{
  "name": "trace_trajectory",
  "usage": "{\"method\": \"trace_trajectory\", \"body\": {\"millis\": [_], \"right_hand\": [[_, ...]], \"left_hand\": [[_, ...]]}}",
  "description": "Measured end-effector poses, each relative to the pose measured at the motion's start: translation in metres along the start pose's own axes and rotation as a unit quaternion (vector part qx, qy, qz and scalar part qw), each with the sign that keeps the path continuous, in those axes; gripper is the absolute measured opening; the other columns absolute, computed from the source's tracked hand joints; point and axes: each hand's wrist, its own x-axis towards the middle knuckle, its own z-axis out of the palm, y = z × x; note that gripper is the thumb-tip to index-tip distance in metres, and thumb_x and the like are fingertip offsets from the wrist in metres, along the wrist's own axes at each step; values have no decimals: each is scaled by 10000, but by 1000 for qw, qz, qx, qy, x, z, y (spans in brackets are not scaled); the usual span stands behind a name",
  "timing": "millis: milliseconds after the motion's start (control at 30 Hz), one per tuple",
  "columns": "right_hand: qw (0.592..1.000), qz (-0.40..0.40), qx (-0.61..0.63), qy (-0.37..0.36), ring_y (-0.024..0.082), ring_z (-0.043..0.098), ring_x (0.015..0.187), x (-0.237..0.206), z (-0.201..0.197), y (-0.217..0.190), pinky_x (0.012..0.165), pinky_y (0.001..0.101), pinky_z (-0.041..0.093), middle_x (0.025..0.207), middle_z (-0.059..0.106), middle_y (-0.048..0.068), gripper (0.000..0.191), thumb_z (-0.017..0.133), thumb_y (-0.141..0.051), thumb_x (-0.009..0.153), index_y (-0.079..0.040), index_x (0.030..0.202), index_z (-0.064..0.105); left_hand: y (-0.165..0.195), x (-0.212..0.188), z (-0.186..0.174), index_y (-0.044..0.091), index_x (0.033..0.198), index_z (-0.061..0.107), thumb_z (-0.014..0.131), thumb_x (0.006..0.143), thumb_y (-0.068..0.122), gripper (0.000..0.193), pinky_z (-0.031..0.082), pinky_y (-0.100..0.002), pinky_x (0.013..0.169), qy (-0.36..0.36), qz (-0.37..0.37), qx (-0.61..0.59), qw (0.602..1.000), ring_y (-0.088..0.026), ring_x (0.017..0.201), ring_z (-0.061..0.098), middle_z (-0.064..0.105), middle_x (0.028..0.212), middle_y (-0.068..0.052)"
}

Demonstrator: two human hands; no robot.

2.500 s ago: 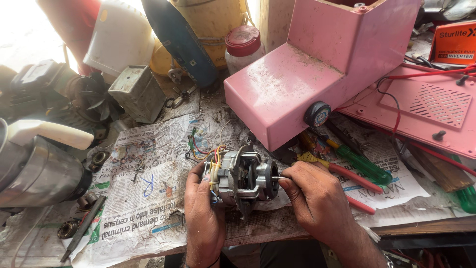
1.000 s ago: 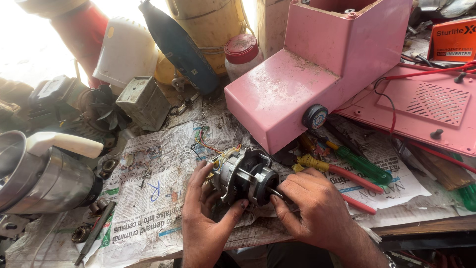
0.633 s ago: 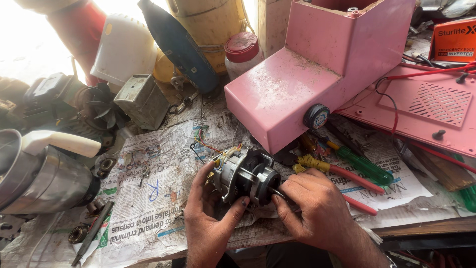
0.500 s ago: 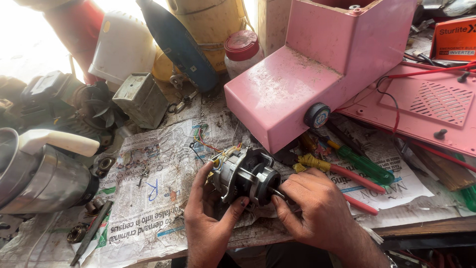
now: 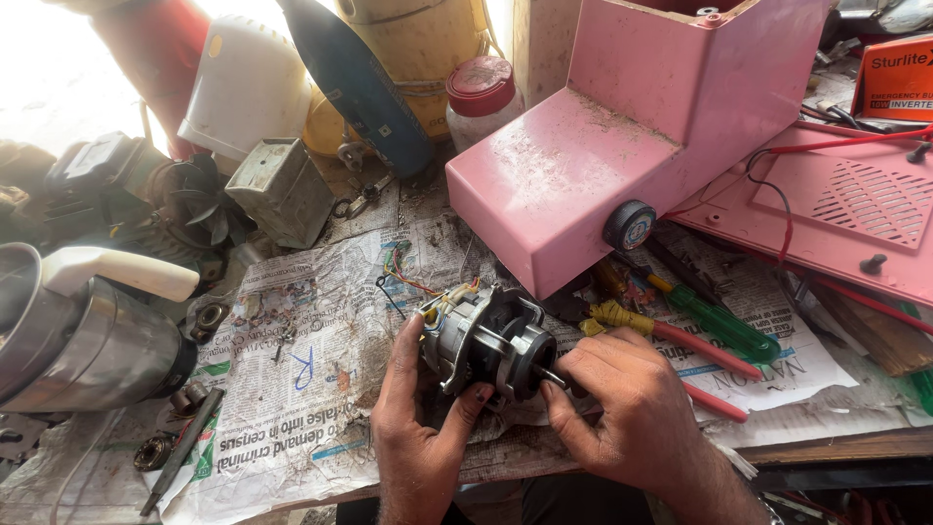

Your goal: The person removes a motor from a pink appliance housing, then rotates the motor shaft by hand to check for smoothness. The person uses a screwdriver to probe the motor's internal components while holding the motor in both hands.

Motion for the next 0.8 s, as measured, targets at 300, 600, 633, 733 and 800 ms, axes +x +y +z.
{"method": "trace_trajectory", "body": {"millis": [300,600,633,733,800], "right_hand": [[1000,-5,-18,-6,321,604,660,-1,2,-2,643,441,461,696,620,103,128,743,-135,742,-50,793,663],[996,-41,-75,-18,374,619,829,4,6,-24,767,474,480,860,658,157,134,699,-122,810,-10,844,633],[996,-38,-74,-12,379,623,836,4,5,-28,769,473,484,872,661,160,131,688,-119,820,-7,860,635],[996,36,-78,-34,382,630,811,2,7,-44,731,474,488,851,668,163,114,672,-124,853,-13,874,662],[993,84,-71,-42,375,636,792,1,10,-54,706,468,490,836,672,162,112,663,-127,870,-18,886,680]], "left_hand": [[-8,-8,-2,47,1305,546,889,753,185,664,583,-328,873,85,119,55,988,-246,1112,652,517,1394,-190],[5,-11,-15,33,995,642,826,834,69,247,531,-334,688,41,130,65,988,-190,788,662,644,877,-65],[8,-10,-19,26,981,625,815,835,52,241,516,-341,676,30,129,70,989,-195,764,640,629,857,-69],[16,-3,-30,25,960,594,775,844,12,215,499,-345,659,-2,138,74,988,-188,744,620,615,851,-67],[20,2,-39,24,955,590,768,839,1,214,496,-346,649,-18,138,71,988,-185,737,616,615,851,-67]]}}
